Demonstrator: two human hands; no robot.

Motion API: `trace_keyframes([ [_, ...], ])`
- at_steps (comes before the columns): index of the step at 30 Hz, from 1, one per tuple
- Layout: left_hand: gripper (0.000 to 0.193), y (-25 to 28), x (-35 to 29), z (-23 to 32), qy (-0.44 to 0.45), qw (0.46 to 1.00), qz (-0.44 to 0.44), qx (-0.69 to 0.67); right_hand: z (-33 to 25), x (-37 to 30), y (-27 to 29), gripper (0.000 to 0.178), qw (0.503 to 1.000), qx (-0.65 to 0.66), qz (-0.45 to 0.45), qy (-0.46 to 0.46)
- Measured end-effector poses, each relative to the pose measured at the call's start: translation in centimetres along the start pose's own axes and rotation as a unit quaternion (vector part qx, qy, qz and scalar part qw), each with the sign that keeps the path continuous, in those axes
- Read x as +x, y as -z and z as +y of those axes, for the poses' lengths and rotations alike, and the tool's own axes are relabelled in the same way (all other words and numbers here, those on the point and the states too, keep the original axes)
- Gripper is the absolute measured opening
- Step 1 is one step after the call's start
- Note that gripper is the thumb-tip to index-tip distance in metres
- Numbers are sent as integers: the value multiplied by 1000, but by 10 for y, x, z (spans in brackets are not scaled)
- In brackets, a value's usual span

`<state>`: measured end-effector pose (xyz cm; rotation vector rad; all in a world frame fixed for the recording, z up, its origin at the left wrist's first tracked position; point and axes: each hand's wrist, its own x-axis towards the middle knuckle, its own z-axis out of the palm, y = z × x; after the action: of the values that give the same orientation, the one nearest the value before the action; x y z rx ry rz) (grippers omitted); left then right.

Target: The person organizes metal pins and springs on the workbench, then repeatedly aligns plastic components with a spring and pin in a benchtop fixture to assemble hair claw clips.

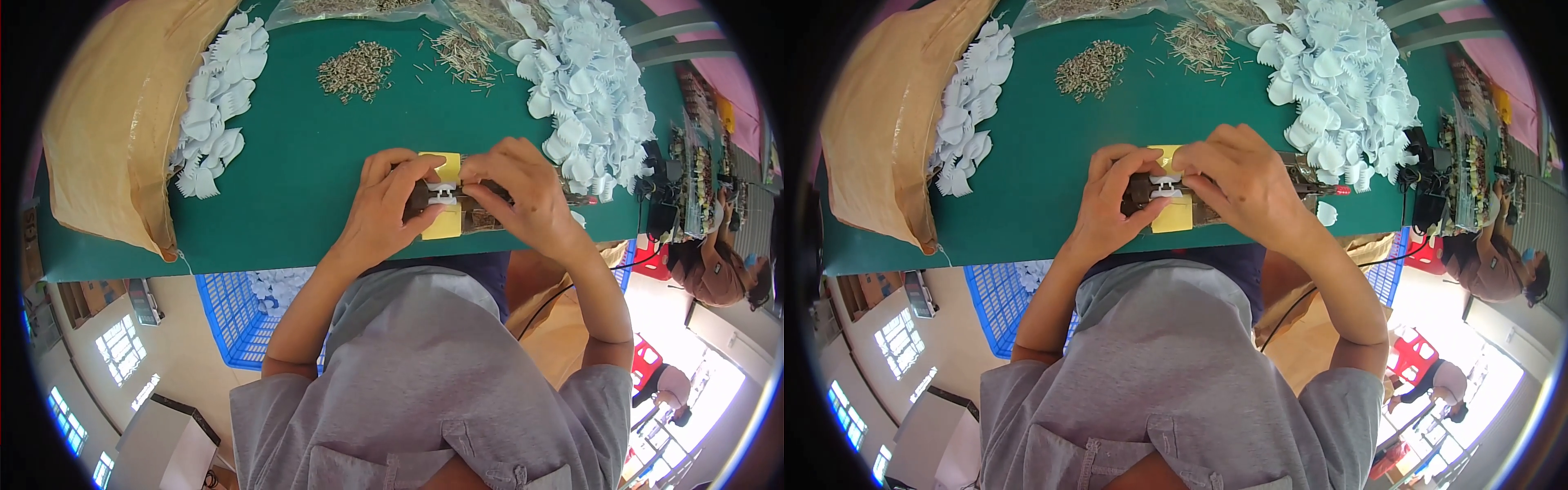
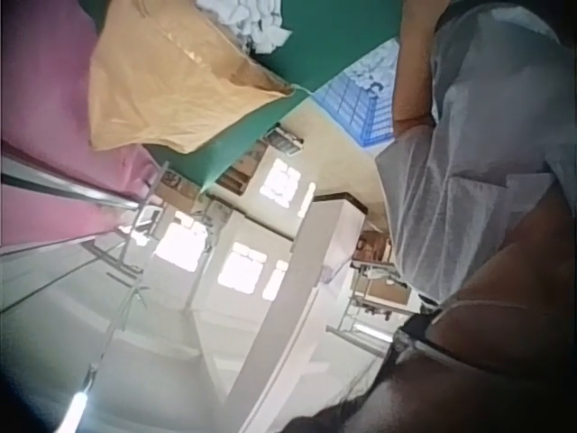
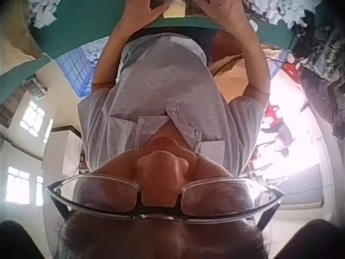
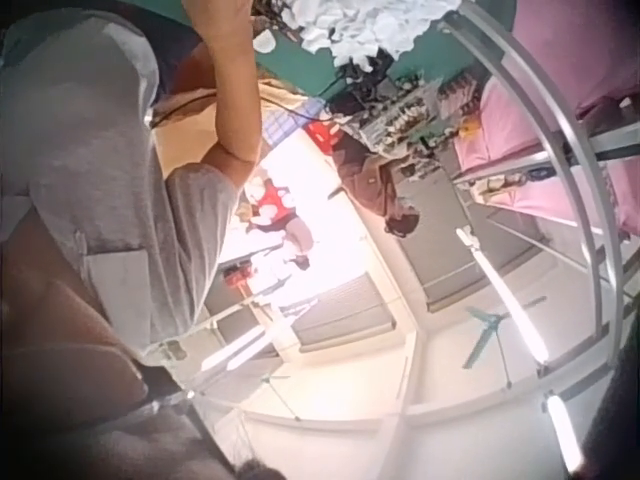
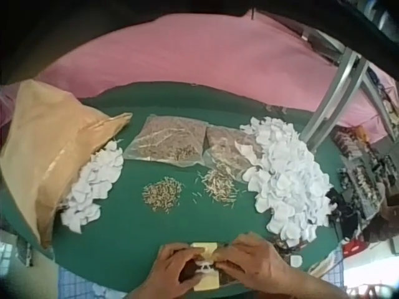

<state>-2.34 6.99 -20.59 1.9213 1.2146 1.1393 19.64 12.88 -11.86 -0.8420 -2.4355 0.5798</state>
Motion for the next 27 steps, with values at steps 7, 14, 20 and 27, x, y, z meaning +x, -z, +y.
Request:
trace_keyframes([
  [7,64,-2,1,-1,6,1000,5,-24,-1,-7,-4,28,1000,-23,-1,21],
  [14,63,2,2,1,-9,1000,11,17,5,6,5,23,994,23,49,-97],
  [20,61,4,2,3,-2,1000,-1,-1,88,73,-24,11,986,22,40,-163],
  [27,59,4,3,4,-13,1000,6,5,103,107,-50,13,969,-131,-31,-207],
])
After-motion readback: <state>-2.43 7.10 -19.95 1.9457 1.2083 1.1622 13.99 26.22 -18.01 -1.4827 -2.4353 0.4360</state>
